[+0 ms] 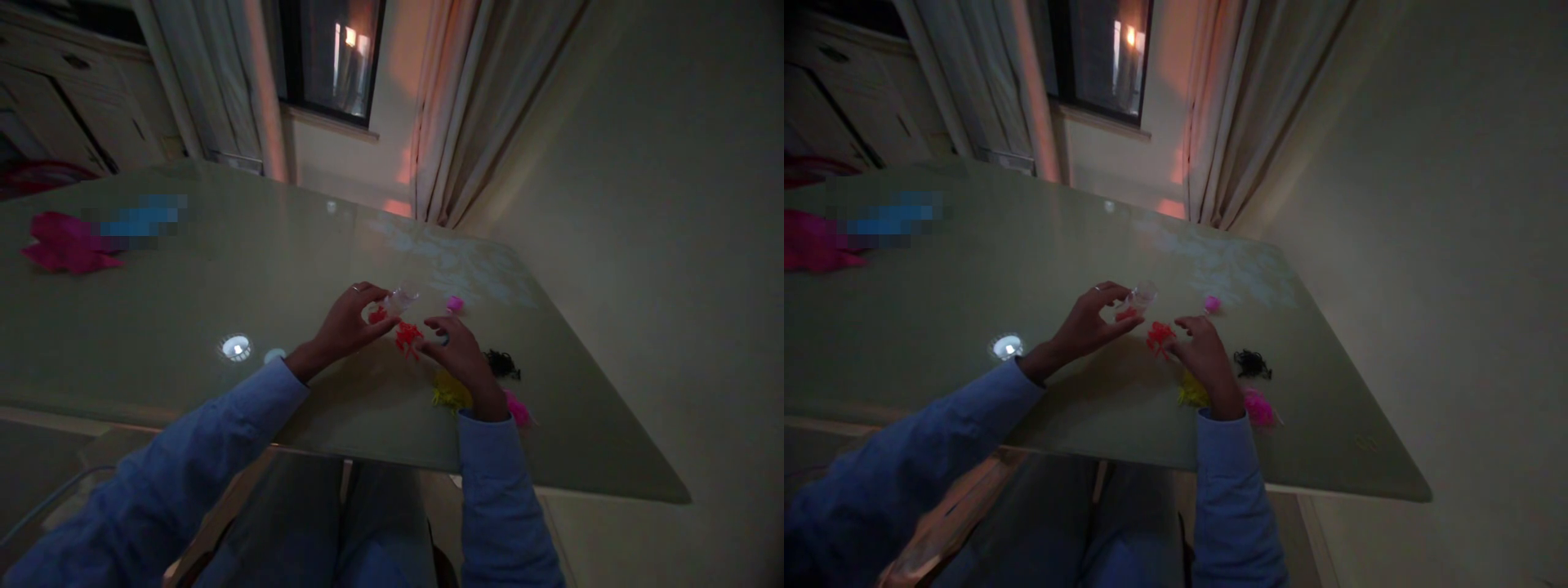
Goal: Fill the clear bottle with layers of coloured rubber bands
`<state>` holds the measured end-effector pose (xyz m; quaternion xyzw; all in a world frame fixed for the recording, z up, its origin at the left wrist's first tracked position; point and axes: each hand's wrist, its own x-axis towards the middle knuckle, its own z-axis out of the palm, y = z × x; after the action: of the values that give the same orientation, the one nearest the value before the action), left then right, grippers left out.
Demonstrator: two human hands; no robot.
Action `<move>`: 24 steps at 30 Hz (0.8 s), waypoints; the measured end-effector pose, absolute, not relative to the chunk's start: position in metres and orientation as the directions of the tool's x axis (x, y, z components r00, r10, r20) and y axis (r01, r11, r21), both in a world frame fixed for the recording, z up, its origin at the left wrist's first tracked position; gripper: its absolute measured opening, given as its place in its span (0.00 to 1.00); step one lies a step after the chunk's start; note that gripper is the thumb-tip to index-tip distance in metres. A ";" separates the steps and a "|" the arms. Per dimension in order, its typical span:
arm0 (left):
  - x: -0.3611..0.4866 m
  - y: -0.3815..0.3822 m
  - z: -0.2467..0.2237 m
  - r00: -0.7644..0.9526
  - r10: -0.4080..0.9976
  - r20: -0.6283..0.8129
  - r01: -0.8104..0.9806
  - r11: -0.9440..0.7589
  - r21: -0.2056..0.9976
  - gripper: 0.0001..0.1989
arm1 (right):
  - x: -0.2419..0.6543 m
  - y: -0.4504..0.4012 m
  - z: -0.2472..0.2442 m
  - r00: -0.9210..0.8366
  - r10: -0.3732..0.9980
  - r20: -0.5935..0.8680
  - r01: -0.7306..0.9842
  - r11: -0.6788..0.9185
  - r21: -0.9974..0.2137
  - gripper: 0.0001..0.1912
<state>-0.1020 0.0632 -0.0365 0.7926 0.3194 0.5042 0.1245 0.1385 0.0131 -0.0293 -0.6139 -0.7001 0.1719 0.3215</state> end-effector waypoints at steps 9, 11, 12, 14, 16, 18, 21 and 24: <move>-0.103 0.062 -0.035 0.304 0.630 0.715 0.394 -0.766 0.508 0.15 | 0.128 0.005 -0.018 -0.130 0.991 0.011 0.875 0.120 -0.470 0.08; -0.103 0.063 -0.036 0.305 0.626 0.718 0.394 -0.769 0.504 0.15 | 0.126 0.004 -0.015 -0.124 0.991 -0.052 0.887 0.087 -0.452 0.12; -0.103 0.063 -0.036 0.302 0.624 0.721 0.394 -0.770 0.502 0.15 | 0.124 0.003 -0.013 -0.120 0.990 -0.072 0.891 0.075 -0.447 0.13; -0.103 0.063 -0.037 0.296 0.623 0.724 0.399 -0.770 0.499 0.15 | 0.121 0.001 -0.012 -0.110 0.990 -0.086 0.895 0.061 -0.441 0.13; -0.103 0.064 -0.038 0.295 0.624 0.723 0.404 -0.767 0.498 0.15 | 0.117 -0.001 -0.010 -0.103 0.990 -0.096 0.902 0.053 -0.429 0.12; -0.103 0.064 -0.038 0.298 0.627 0.720 0.403 -0.766 0.500 0.15 | 0.112 -0.002 -0.007 -0.099 0.989 -0.111 0.913 0.046 -0.404 0.12; -0.103 0.064 -0.038 0.301 0.628 0.718 0.399 -0.767 0.503 0.15 | 0.105 -0.004 -0.004 -0.095 0.989 -0.116 0.940 0.051 -0.336 0.14; -0.103 0.064 -0.037 0.301 0.622 0.723 0.401 -0.770 0.496 0.14 | 0.099 -0.004 -0.003 -0.078 0.991 -0.110 0.968 0.048 -0.246 0.17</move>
<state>-0.1029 0.0637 -0.0374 0.7988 0.3202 0.4970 0.1114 0.0987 -0.0035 -0.0033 -0.6777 -0.7227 0.1285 0.0442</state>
